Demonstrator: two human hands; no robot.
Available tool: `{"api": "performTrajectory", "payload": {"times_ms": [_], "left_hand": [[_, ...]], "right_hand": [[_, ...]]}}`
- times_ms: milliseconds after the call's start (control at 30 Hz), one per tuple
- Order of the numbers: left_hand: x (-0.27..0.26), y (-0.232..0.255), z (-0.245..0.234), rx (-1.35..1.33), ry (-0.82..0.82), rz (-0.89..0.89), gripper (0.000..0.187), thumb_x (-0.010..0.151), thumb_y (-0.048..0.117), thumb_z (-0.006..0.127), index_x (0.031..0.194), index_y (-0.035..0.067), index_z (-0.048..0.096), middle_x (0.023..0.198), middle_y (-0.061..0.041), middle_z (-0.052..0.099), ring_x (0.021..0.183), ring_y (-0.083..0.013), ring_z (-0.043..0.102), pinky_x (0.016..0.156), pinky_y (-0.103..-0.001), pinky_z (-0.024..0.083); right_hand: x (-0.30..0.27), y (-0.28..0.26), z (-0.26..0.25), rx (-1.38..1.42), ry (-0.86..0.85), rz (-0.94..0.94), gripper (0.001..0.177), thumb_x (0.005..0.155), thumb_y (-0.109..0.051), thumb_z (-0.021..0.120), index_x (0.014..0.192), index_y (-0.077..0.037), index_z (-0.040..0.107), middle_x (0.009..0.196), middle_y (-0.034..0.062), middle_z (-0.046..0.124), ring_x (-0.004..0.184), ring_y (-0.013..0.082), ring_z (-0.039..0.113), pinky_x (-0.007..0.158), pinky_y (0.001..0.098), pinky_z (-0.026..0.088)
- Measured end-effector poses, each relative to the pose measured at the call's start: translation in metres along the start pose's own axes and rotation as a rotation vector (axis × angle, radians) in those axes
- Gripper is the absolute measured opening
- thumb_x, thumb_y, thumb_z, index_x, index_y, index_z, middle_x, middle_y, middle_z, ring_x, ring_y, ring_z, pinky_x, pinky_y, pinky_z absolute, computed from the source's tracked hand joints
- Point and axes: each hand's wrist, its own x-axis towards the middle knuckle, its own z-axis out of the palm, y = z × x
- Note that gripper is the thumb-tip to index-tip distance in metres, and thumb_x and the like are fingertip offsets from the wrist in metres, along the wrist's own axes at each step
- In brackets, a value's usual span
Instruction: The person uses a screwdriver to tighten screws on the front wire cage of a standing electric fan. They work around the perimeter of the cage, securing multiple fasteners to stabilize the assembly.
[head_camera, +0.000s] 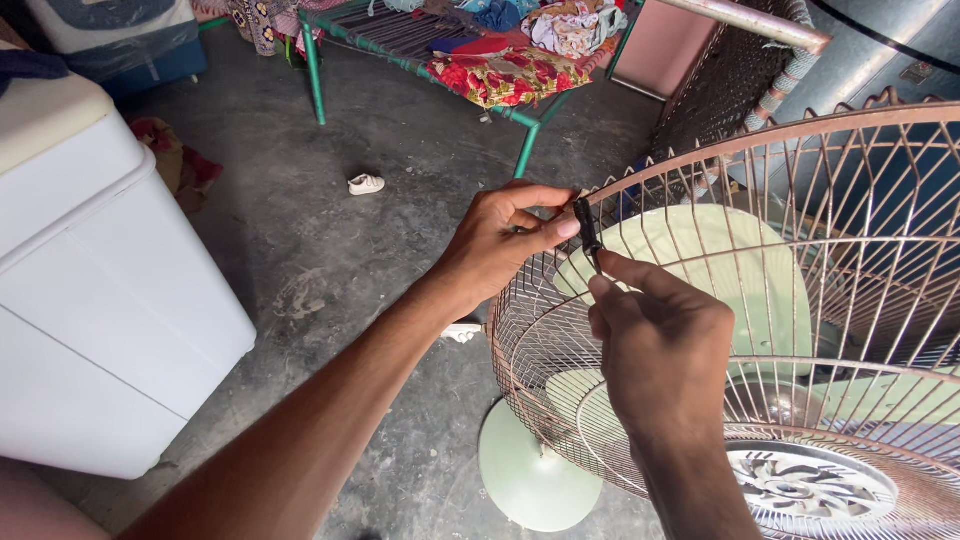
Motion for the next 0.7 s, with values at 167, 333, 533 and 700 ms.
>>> {"api": "performTrajectory", "payload": {"times_ms": [167, 333, 533, 700], "left_hand": [[0.000, -0.008, 0.001, 0.069, 0.017, 0.069, 0.040, 0.089, 0.019, 0.079, 0.124, 0.001, 0.071, 0.113, -0.008, 0.071, 0.096, -0.0167, 0.073, 0.083, -0.032, 0.063], [-0.005, -0.007, 0.001, 0.073, 0.010, 0.108, 0.036, 0.094, 0.023, 0.075, 0.123, 0.002, 0.073, 0.110, -0.008, 0.069, 0.099, -0.0169, 0.073, 0.086, -0.031, 0.061], [-0.004, -0.002, 0.002, 0.115, 0.038, 0.059, 0.037, 0.096, 0.031, 0.073, 0.120, 0.003, 0.076, 0.109, -0.008, 0.070, 0.097, -0.0179, 0.073, 0.084, -0.031, 0.059], [-0.006, 0.003, 0.005, 0.012, 0.079, 0.009, 0.043, 0.093, 0.036, 0.075, 0.117, 0.000, 0.076, 0.113, -0.009, 0.067, 0.096, -0.0181, 0.074, 0.083, -0.031, 0.060]], "right_hand": [[0.001, -0.006, 0.001, 0.064, 0.000, 0.036, 0.028, 0.087, -0.005, 0.068, 0.113, 0.002, 0.076, 0.061, 0.0075, 0.064, 0.044, 0.0077, 0.047, 0.038, 0.0249, 0.032], [-0.011, -0.015, 0.015, 0.099, 0.127, 0.094, 0.026, 0.088, -0.006, 0.066, 0.109, 0.005, 0.075, 0.062, 0.0072, 0.065, 0.043, 0.0088, 0.047, 0.038, 0.0254, 0.032], [-0.013, -0.021, 0.014, 0.016, 0.102, 0.034, 0.026, 0.089, -0.007, 0.066, 0.111, 0.004, 0.074, 0.064, 0.0068, 0.068, 0.044, 0.0068, 0.050, 0.039, 0.0234, 0.035], [-0.012, -0.016, 0.012, 0.171, 0.059, 0.142, 0.026, 0.089, -0.006, 0.066, 0.111, 0.003, 0.075, 0.061, 0.0068, 0.063, 0.041, 0.0082, 0.046, 0.035, 0.0244, 0.031]]}}
